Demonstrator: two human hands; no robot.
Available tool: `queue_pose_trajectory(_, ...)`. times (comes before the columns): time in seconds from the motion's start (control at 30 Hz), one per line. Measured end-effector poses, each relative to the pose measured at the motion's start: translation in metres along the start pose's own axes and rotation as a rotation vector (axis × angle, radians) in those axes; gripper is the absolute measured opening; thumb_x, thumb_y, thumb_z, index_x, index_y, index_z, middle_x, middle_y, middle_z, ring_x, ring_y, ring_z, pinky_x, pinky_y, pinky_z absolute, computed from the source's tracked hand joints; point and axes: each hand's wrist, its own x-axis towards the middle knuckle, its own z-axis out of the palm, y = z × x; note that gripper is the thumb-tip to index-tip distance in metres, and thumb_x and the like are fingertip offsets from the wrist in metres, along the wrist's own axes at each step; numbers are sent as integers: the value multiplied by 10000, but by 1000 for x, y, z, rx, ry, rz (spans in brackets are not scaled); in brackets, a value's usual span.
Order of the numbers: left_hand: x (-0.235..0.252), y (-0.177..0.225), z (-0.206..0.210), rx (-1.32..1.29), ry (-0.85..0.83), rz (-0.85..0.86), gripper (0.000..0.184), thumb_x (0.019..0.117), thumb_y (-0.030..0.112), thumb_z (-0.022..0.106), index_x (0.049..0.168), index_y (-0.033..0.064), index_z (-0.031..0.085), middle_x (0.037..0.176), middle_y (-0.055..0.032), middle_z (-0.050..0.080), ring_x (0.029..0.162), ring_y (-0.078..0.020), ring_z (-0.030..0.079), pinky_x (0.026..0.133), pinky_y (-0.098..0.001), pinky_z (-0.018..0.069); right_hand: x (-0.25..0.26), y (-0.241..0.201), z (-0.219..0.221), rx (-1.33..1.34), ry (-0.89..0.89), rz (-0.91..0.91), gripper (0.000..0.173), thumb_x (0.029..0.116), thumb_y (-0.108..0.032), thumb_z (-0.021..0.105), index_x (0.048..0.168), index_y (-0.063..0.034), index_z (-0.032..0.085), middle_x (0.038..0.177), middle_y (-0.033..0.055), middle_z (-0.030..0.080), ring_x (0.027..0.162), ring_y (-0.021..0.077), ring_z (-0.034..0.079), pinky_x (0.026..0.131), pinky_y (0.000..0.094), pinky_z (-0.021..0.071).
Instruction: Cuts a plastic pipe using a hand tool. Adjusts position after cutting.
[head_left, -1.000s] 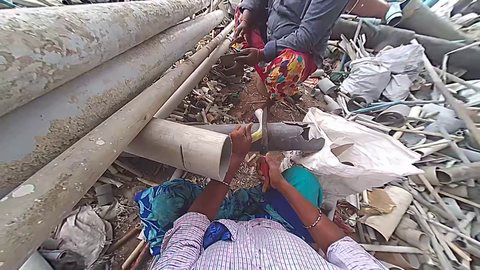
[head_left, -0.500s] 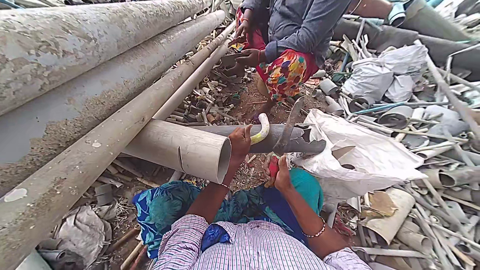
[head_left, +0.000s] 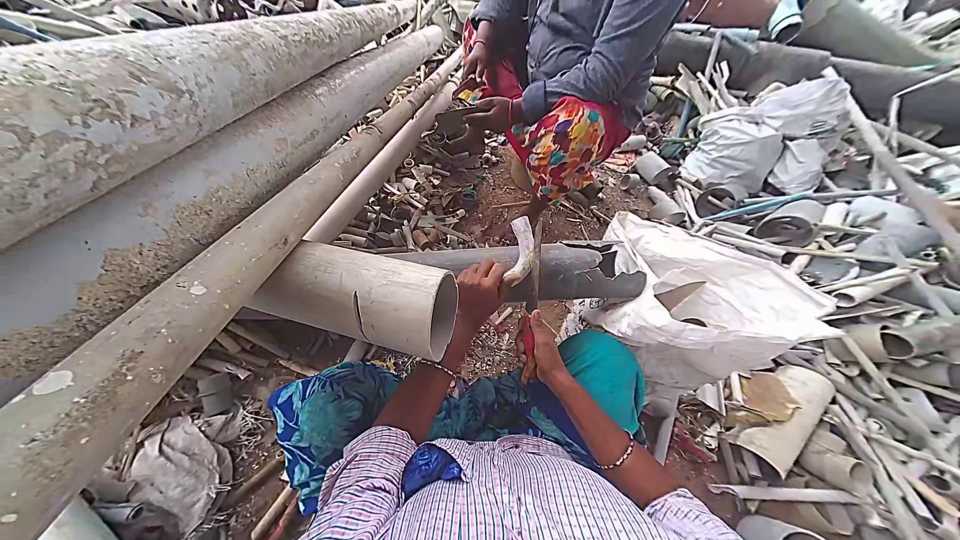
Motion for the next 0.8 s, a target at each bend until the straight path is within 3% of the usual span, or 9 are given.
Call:
queue_pose_trajectory(0.13, -15, -8, 7, 111, -5, 134, 522, 938, 511, 580, 792, 21, 687, 921, -179, 720, 768, -336, 694, 615, -446, 531, 3, -5, 3, -6, -2, 45, 475, 1131, -370, 136, 899, -98, 449, 529, -36, 425, 392, 65, 419, 398, 205, 412)
queue_pose_trajectory(0.23, -21, -9, 3, 92, -66, 171, 383, 826, 361, 760, 955, 1, 734, 962, -189, 722, 792, -342, 698, 660, -455, 530, 4, -8, 6, 34, 24, 107, 506, 1126, -417, 144, 873, -106, 454, 528, -31, 424, 387, 71, 412, 386, 206, 396)
queue_pose_trajectory(0.3, -16, -8, 1, 26, -56, 142, 346, 831, 281, 759, 999, -21, 736, 903, -188, 727, 791, -349, 716, 668, -461, 550, 3, -6, 7, 72, 56, 49, 483, 1132, -383, 158, 889, -94, 460, 529, -33, 433, 389, 63, 418, 391, 199, 403)
queue_pose_trajectory(0.4, -1, 3, -8, -141, -70, -48, 408, 911, 286, 720, 1088, -81, 726, 905, -221, 735, 788, -356, 741, 709, -475, 600, -5, -6, 7, 93, 119, -156, 372, 1136, -267, 181, 1042, -56, 473, 590, -55, 450, 430, 34, 436, 429, 178, 428)
queue_pose_trajectory(0.5, 16, 19, -21, -410, -252, -402, 398, 997, 233, 636, 1205, -105, 660, 927, -229, 719, 810, -340, 710, 770, -512, 568, -6, -8, 2, -5, 121, -465, 290, 1095, -169, 210, 1076, -37, 468, 631, -105, 469, 460, -21, 440, 460, 146, 439)
queue_pose_trajectory(0.57, 18, 19, -21, -499, -312, -533, 418, 1021, 283, 583, 1217, -81, 646, 833, -187, 689, 734, -287, 661, 730, -501, 535, -8, -18, -3, -100, 46, -441, 263, 1089, -174, 243, 1101, -34, 466, 645, -108, 454, 466, -26, 429, 460, 145, 431)
queue_pose_trajectory(0.67, 17, 13, -19, -519, -349, -555, 438, 1035, 336, 573, 1172, -73, 650, 754, -146, 647, 671, -256, 615, 687, -485, 516, -11, -47, -7, -201, -56, -230, 320, 1126, -220, 260, 1135, -23, 512, 621, -66, 446, 445, 27, 428, 443, 190, 429)
queue_pose_trajectory(0.73, 21, 10, -20, -545, -377, -559, 418, 1036, 311, 576, 1173, -77, 650, 773, -159, 655, 697, -265, 625, 715, -495, 520, -14, -55, -10, -247, -89, -532, 346, 1103, -247, 280, 1147, 8, 510, 673, -99, 476, 491, -19, 458, 477, 158, 451)
queue_pose_trajectory(0.8, 21, 8, -19, -570, -390, -556, 396, 1034, 290, 572, 1168, -75, 647, 775, -150, 649, 692, -250, 612, 709, -480, 516, -10, -56, -14, -272, -99, -906, 501, 1084, -536, 316, 1105, -74, 510, 725, -136, 528, 562, -57, 501, 524, 145, 475)
